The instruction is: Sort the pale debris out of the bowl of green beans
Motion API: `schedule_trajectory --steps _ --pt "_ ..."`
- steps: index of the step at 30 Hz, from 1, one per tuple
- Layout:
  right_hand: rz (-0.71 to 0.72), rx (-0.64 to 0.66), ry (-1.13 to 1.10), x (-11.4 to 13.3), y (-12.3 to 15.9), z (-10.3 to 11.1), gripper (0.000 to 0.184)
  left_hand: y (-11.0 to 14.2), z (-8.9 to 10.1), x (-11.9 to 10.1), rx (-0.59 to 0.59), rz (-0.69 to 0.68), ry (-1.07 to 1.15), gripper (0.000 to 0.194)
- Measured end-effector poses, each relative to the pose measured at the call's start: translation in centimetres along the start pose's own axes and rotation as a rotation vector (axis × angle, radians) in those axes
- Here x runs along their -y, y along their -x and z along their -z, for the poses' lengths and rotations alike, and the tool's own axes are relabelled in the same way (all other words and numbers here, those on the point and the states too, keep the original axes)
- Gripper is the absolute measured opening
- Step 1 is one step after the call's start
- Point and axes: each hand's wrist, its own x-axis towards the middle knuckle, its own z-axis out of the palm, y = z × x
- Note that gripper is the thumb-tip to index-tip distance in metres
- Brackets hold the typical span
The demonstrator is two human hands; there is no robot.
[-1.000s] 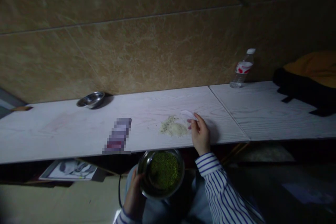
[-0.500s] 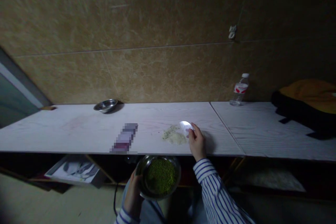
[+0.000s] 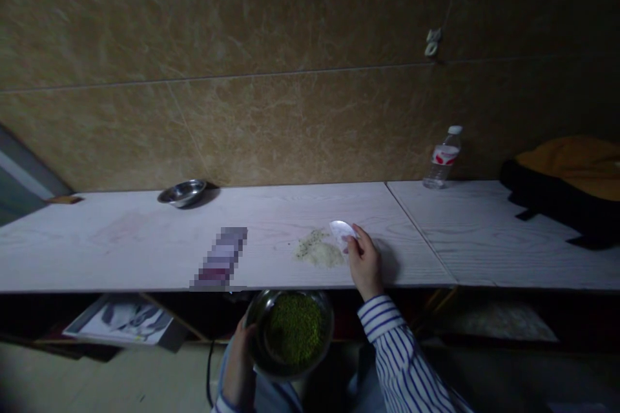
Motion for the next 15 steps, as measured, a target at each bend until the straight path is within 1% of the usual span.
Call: schedule_trajectory --steps 3,5,6,9,10,11,15 --pt "-0.009 0.004 0.011 0.1 0.1 0.2 0.045 0.3 0.3 -0.5 0.005 -0.009 0.109 0.044" --pt "-0.014 0.017 0.01 0.2 0.2 0.3 0.045 0.4 0.6 -0.7 0.01 -0.005 0.103 0.044" --pt "-0.015 0.02 0.01 0.2 0.2 0.3 0.045 0.5 0.8 -0.7 -0.013 0.002 0.107 0.044" --pt "-0.025 0.015 0.03 0.4 0.3 0.5 0.047 0.6 1.2 -0.6 0.0 0.012 0.119 0.046" --pt "-0.036 0.022 0.045 0.4 0.4 0.5 0.048 0.6 1.2 -0.6 0.014 0.013 0.123 0.046" --pt "-0.049 0.022 0.059 0.5 0.4 0.5 0.05 0.7 1.3 -0.7 -0.007 0.018 0.126 0.046" --pt "-0.073 0.02 0.072 0.3 0.4 0.6 0.052 1.0 1.3 -1.2 0.005 0.02 0.139 0.047"
